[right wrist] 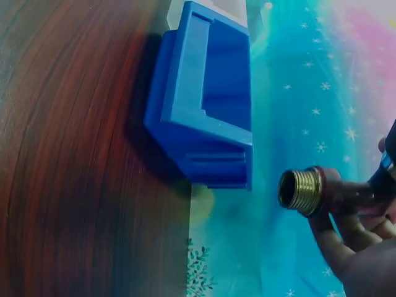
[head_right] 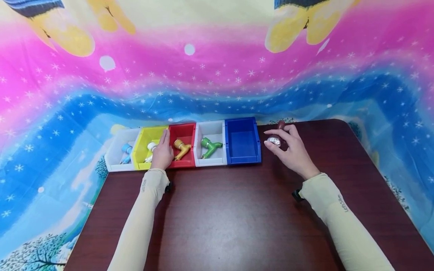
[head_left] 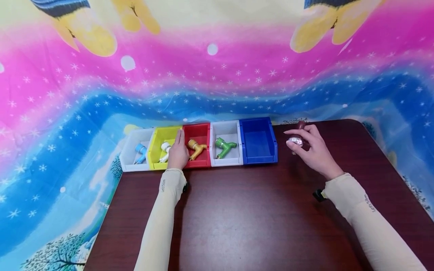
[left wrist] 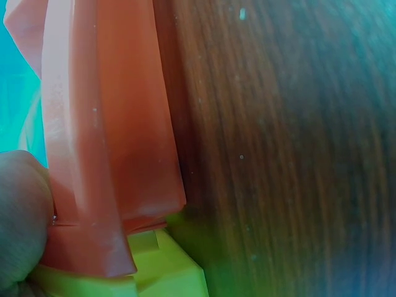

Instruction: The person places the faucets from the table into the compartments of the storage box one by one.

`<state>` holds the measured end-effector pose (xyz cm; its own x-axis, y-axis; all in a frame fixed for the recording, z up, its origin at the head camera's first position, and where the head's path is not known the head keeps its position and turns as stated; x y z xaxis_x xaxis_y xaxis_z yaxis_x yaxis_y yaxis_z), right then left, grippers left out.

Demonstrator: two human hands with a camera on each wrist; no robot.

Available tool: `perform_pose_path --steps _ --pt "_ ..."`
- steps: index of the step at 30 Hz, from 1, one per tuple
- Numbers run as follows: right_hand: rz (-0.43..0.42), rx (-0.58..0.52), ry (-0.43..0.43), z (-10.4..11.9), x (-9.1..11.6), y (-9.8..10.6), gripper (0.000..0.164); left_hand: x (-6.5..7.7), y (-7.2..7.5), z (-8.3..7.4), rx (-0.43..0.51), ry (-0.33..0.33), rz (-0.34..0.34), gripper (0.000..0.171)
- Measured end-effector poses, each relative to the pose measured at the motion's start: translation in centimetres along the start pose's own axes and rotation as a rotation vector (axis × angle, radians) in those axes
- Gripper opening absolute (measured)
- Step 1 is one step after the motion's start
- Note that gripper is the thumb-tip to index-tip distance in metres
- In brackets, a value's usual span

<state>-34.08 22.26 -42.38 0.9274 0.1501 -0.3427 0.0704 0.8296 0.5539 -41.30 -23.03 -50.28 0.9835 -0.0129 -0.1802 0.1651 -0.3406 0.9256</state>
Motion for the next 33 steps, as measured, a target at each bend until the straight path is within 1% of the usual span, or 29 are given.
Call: perform_pose_path --steps 1,3,5,7,9,11,13,15,17,20,24,27,33 --pt "0.001 -0.011 -0.011 -0.1 0.0 0.0 0.041 0.0 0.0 0.0 -0.001 -0.003 -0.002 0.074" --pt "0.014 0.008 -0.041 -0.3 -0.1 -0.2 0.047 0.0 0.0 -0.1 -0.005 -0.004 -0.001 0.074" --pt "0.048 0.034 -0.074 -0.5 -0.1 -0.5 0.057 0.0 -0.1 0.0 -0.008 0.000 0.006 0.074" --pt "0.090 0.078 -0.089 -0.6 -0.1 -0.9 0.069 -0.1 -0.3 0.2 -0.008 0.007 0.011 0.075" --pt "0.129 0.109 -0.077 -0.5 0.0 -1.3 0.079 -0.1 -0.4 0.3 -0.008 0.007 0.012 0.075" --pt "0.147 0.117 -0.048 -0.2 0.1 -1.6 0.082 -0.1 -0.4 0.3 -0.006 0.004 0.007 0.075" --pt "0.144 0.126 -0.016 0.0 0.0 -1.6 0.081 -0.2 -0.4 0.3 -0.006 -0.001 0.002 0.076" --pt "0.118 0.124 0.003 0.0 -0.1 -1.5 0.079 -0.2 -0.4 0.3 -0.009 -0.004 -0.002 0.076" --pt "0.079 0.121 -0.004 -0.2 -0.3 -1.2 0.077 -0.1 -0.4 0.2 -0.011 -0.003 -0.003 0.076" --pt "0.003 0.099 -0.017 -0.3 -0.6 -0.6 0.072 -0.1 -0.3 0.2 -0.016 0.002 -0.002 0.077" --pt "-0.107 0.063 0.002 -0.1 -0.8 0.3 0.062 -0.1 -0.3 0.2 -0.017 0.006 0.003 0.077" --pt "-0.177 0.062 0.015 0.0 -0.8 0.7 0.058 -0.1 -0.3 0.2 -0.017 0.010 0.007 0.077" --pt "-0.268 0.061 0.000 0.1 -1.2 0.9 0.054 0.0 -0.3 0.2 -0.008 0.018 0.012 0.075"
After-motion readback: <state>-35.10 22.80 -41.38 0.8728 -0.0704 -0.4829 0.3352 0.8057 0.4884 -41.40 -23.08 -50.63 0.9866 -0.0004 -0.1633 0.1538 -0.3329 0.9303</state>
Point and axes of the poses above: each hand's wrist, its own x-axis away from the middle knuckle, its own y-axis out of the back of the hand, z = x × y, the point moved 9 cm from there along -x, towards the middle knuckle, and after that the axes turned 1 degree about -y, right-handed, at the moved point
